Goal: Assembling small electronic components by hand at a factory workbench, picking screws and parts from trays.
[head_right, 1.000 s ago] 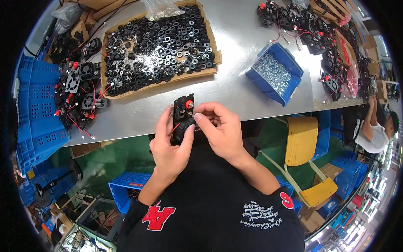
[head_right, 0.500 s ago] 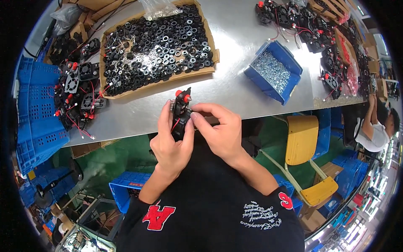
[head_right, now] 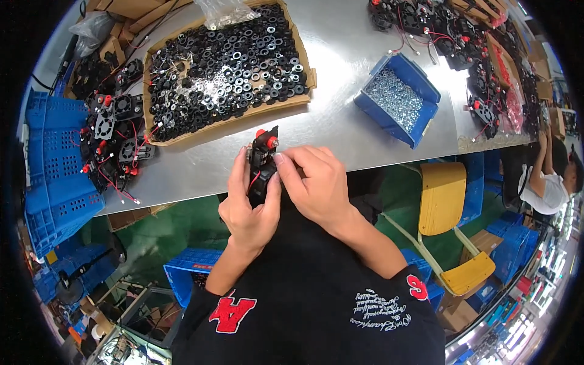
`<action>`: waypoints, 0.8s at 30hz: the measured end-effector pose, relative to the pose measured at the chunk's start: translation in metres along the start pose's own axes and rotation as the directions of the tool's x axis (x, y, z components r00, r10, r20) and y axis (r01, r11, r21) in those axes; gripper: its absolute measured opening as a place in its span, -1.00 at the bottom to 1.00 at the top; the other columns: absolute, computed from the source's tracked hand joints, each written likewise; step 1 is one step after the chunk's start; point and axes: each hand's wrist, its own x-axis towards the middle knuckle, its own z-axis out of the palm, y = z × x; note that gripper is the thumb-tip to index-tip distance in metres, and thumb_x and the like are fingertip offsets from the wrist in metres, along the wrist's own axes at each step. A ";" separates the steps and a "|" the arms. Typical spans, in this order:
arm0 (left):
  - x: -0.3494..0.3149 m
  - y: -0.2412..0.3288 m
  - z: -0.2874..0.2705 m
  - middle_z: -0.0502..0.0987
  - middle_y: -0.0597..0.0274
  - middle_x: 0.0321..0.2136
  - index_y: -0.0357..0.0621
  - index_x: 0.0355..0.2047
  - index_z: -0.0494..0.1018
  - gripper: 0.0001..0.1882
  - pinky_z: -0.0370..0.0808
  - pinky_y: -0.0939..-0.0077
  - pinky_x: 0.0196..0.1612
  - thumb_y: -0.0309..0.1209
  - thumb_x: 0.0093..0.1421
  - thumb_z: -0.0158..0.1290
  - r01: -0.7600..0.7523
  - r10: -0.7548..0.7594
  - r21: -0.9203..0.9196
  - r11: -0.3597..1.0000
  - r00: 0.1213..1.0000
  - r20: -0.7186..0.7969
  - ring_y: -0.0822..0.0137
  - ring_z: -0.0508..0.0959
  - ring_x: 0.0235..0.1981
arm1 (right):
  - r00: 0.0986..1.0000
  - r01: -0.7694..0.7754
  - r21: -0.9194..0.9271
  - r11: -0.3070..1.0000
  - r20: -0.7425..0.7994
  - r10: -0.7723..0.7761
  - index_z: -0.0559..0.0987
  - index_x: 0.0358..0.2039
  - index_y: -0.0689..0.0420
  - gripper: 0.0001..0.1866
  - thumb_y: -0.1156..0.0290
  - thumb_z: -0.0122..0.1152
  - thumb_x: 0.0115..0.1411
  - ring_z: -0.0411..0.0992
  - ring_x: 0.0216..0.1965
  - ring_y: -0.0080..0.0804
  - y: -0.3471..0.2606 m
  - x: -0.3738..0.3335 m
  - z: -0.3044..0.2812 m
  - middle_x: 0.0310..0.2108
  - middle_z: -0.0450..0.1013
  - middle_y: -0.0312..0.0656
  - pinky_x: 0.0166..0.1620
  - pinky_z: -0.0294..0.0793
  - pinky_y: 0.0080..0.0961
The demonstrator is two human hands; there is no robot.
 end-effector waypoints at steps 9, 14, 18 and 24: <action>0.001 -0.001 0.002 0.58 -0.17 -0.12 -0.50 0.10 0.32 -0.38 0.60 0.47 -0.30 -0.61 0.02 0.25 0.021 -0.021 0.007 1.000 1.000 -0.009 0.11 0.68 -0.28 | 0.995 -0.088 0.301 0.950 -0.009 0.095 0.53 -0.15 0.33 -0.77 0.51 0.21 0.20 0.58 -0.38 -0.39 -0.006 -0.006 0.005 -0.34 0.57 -0.04 -0.30 0.57 -0.52; -0.002 -0.003 0.004 0.57 -0.17 -0.11 -0.46 0.13 0.27 -0.42 0.54 0.51 -0.08 -0.62 0.11 0.20 0.186 -0.189 -0.146 0.972 0.982 -0.006 0.27 0.63 -0.13 | 0.926 -0.377 0.493 0.784 0.199 0.321 0.52 -0.06 0.36 -0.70 0.51 0.21 0.22 0.53 -0.18 -0.48 -0.008 -0.006 0.005 -0.23 0.56 -0.12 -0.11 0.52 -0.57; -0.001 0.000 0.001 0.53 -0.15 -0.06 -0.46 0.16 0.21 -0.39 0.50 0.49 0.00 -0.62 0.12 0.19 0.301 -0.303 -0.269 0.915 0.952 0.032 0.29 0.58 -0.07 | 0.893 -0.444 0.629 0.638 0.252 0.373 0.52 -0.04 0.37 -0.71 0.52 0.18 0.24 0.49 -0.11 -0.52 -0.005 -0.009 0.007 -0.18 0.55 -0.16 -0.05 0.47 -0.59; 0.004 -0.007 0.003 0.56 -0.21 -0.10 -0.45 0.10 0.25 -0.35 0.59 0.45 -0.13 -0.61 0.02 0.27 0.090 -0.090 -0.121 0.989 0.996 0.003 0.09 0.65 -0.13 | 0.901 -0.432 0.522 0.735 0.206 0.383 0.54 -0.07 0.35 -0.74 0.51 0.16 0.26 0.53 -0.21 -0.53 -0.010 -0.007 0.003 -0.25 0.58 -0.17 -0.13 0.50 -0.60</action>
